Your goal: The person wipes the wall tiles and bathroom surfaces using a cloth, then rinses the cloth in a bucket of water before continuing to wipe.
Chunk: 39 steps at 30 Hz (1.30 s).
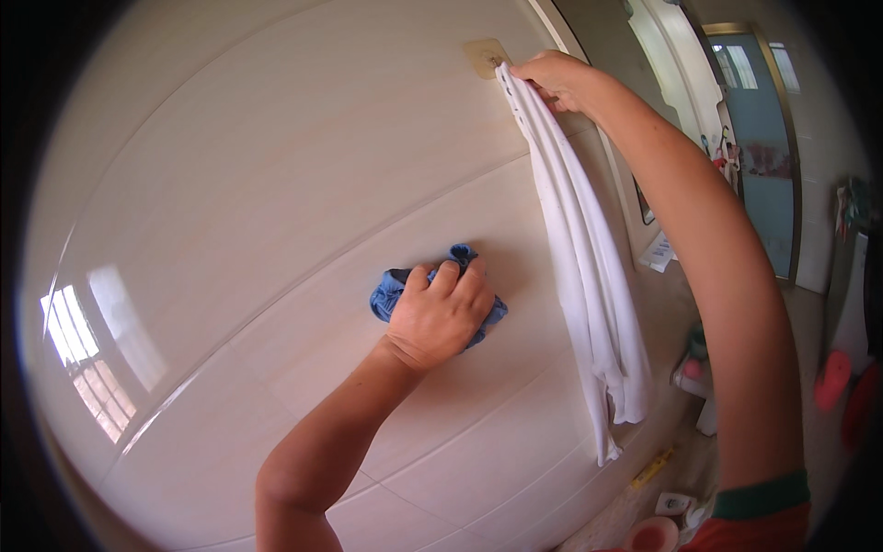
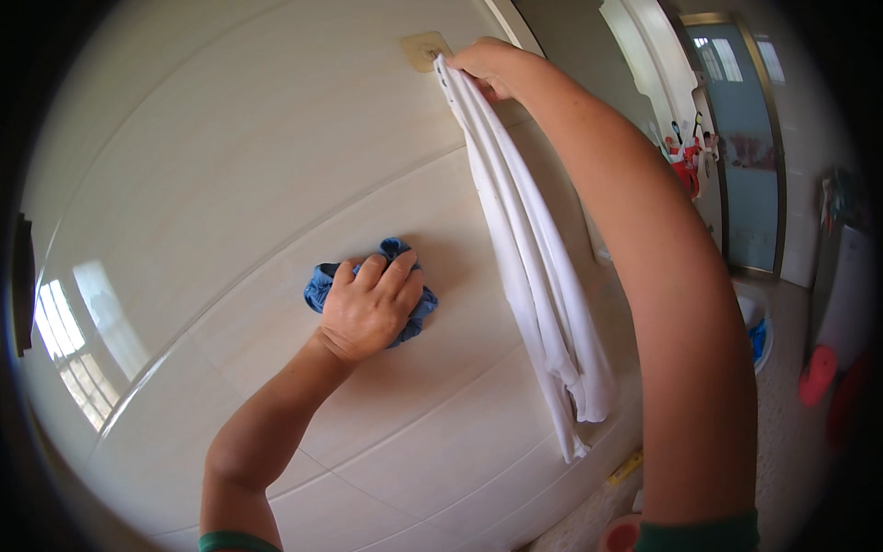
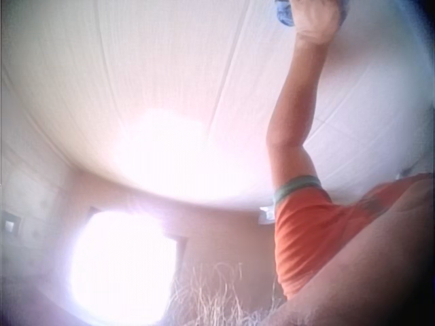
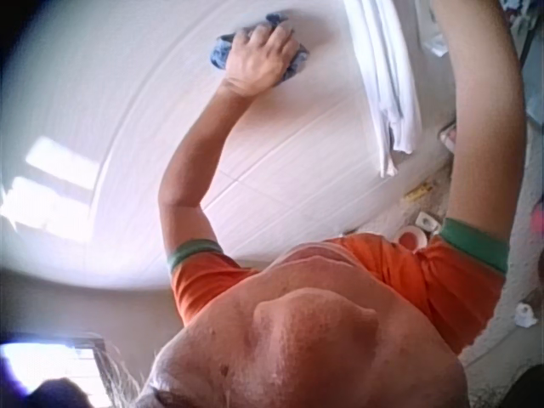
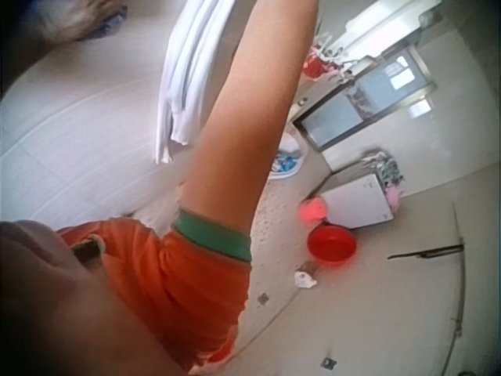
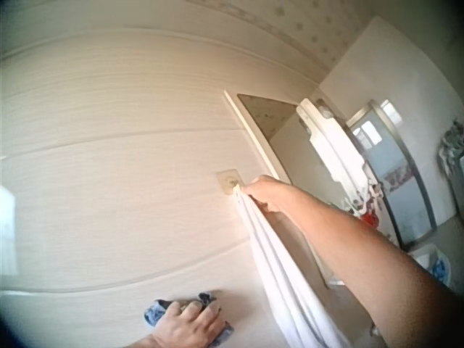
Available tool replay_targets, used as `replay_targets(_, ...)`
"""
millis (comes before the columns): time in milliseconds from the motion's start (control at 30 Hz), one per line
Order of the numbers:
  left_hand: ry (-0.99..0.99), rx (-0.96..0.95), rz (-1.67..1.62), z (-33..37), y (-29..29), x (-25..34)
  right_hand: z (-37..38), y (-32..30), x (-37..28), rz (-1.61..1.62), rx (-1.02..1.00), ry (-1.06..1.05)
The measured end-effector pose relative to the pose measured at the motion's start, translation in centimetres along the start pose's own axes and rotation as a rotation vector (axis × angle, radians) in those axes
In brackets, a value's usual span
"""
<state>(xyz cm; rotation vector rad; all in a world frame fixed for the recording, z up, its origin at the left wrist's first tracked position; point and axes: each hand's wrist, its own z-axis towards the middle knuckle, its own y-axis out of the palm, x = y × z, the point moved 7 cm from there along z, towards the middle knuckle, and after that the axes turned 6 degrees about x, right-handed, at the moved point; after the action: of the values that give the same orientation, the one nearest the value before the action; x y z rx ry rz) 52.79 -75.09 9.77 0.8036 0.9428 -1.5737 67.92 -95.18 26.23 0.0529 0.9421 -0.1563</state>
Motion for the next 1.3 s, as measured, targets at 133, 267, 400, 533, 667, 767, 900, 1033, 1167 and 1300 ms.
replay_targets(133,0.013,0.013,-0.005,-0.6,-0.3,-0.2,0.9,-0.2,-1.4,0.048,0.112,-0.019)
replay_targets(267,0.019,0.069,-0.022,-0.2,-0.6,0.0,3.4,-1.0,-3.1,0.000,0.279,-0.276)
replay_targets(400,0.015,0.071,-0.025,-0.3,-0.8,-0.2,3.4,-0.3,-4.5,-0.856,0.316,-0.432)
replay_targets(533,0.011,0.064,-0.018,-0.8,-0.9,-0.2,2.4,-0.5,-4.7,-0.766,0.301,-0.416)
replay_targets(667,0.016,0.078,-0.016,-0.8,-0.9,-0.2,1.8,-0.9,-5.3,-0.503,0.270,-0.407)
replay_targets(767,0.015,0.084,-0.013,-1.0,-0.9,-0.3,1.7,0.2,-3.8,-0.516,0.164,-0.185)
replay_targets(900,0.010,0.077,-0.006,-0.9,-0.8,-0.2,1.9,0.5,-2.7,-0.268,0.074,-0.009)
replay_targets(1033,0.008,0.070,-0.006,-1.1,-0.7,-0.2,1.8,0.6,-2.9,-0.228,-0.014,0.053)
replay_targets(1167,0.002,0.118,-0.001,-0.9,-0.9,0.0,3.1,0.0,-2.6,-0.249,0.030,0.098)
replay_targets(1300,-0.004,0.093,-0.011,-0.8,-0.8,0.1,2.4,1.1,-6.5,-0.821,0.104,-0.328)
